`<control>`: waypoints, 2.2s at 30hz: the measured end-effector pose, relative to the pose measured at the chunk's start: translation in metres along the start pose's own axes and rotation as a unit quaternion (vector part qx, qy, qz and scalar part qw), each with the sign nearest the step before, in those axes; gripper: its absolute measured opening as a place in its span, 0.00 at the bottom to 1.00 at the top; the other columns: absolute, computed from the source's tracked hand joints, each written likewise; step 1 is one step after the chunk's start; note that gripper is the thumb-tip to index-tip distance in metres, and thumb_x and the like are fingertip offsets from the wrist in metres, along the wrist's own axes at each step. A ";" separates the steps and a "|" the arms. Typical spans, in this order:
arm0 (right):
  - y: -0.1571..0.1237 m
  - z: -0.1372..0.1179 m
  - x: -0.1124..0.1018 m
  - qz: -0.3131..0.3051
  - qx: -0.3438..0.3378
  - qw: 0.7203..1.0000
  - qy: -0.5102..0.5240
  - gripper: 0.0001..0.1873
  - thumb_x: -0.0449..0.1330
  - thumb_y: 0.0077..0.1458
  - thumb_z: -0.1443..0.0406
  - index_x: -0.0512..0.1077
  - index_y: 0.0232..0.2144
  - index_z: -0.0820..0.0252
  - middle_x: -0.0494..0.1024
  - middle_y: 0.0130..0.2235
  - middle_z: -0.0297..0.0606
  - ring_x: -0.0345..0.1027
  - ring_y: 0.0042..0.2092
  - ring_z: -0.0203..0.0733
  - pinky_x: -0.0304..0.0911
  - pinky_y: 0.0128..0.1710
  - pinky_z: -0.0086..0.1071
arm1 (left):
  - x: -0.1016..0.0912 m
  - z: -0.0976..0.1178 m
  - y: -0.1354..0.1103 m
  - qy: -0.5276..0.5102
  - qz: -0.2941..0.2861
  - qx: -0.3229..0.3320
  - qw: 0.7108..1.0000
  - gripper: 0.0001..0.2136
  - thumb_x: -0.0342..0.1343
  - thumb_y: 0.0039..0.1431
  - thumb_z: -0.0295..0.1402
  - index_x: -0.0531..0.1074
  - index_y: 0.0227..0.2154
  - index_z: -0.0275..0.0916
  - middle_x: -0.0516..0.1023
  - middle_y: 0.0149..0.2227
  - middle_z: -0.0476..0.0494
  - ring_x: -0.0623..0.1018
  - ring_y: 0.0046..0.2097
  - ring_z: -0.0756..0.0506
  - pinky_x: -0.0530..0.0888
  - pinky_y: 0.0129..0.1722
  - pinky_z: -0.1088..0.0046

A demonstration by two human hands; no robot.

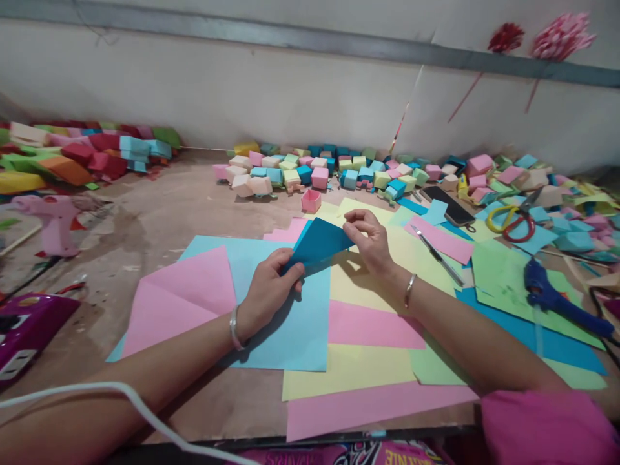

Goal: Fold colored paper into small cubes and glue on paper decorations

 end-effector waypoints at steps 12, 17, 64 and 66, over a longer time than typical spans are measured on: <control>0.004 0.003 -0.003 -0.005 -0.023 0.999 -0.025 0.08 0.55 0.42 0.72 0.73 0.24 0.56 0.71 0.41 0.40 0.67 0.47 0.46 0.65 0.46 0.41 | -0.001 -0.011 0.005 -0.176 0.034 -0.060 0.982 0.16 0.56 0.57 0.44 0.74 0.41 0.36 0.73 0.33 0.45 0.73 0.26 0.52 0.74 0.22 0.75; 0.005 -0.003 -0.010 -0.048 -0.069 0.989 -0.124 0.11 0.53 0.41 0.75 0.72 0.21 0.56 0.69 0.42 0.39 0.66 0.48 0.45 0.64 0.48 0.41 | -0.004 -0.007 0.004 -0.152 0.069 -0.043 0.985 0.16 0.61 0.52 0.41 0.77 0.39 0.35 0.75 0.41 0.41 0.76 0.33 0.49 0.77 0.26 0.75; -0.050 -0.012 -0.016 -0.170 0.335 0.902 0.215 0.11 0.68 0.46 0.59 0.77 0.33 0.59 0.74 0.27 0.34 0.62 0.26 0.33 0.58 0.24 0.29 | -0.004 -0.008 0.008 -0.180 0.006 -0.059 0.982 0.13 0.64 0.47 0.37 0.68 0.33 0.41 0.64 0.19 0.58 0.63 0.18 0.54 0.58 0.18 0.79; -0.051 -0.011 -0.015 -0.172 0.360 0.888 0.226 0.11 0.68 0.45 0.61 0.79 0.33 0.59 0.72 0.24 0.32 0.58 0.23 0.31 0.54 0.21 0.28 | -0.004 -0.010 0.009 -0.192 0.006 -0.062 0.979 0.12 0.63 0.49 0.37 0.67 0.34 0.42 0.62 0.18 0.58 0.62 0.18 0.54 0.57 0.17 0.79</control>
Point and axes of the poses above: each hand's wrist, its own y-axis towards the middle knuckle, its own x-axis out of the palm, z = x × y, the point moved 4 cm from there along y, towards the middle knuckle
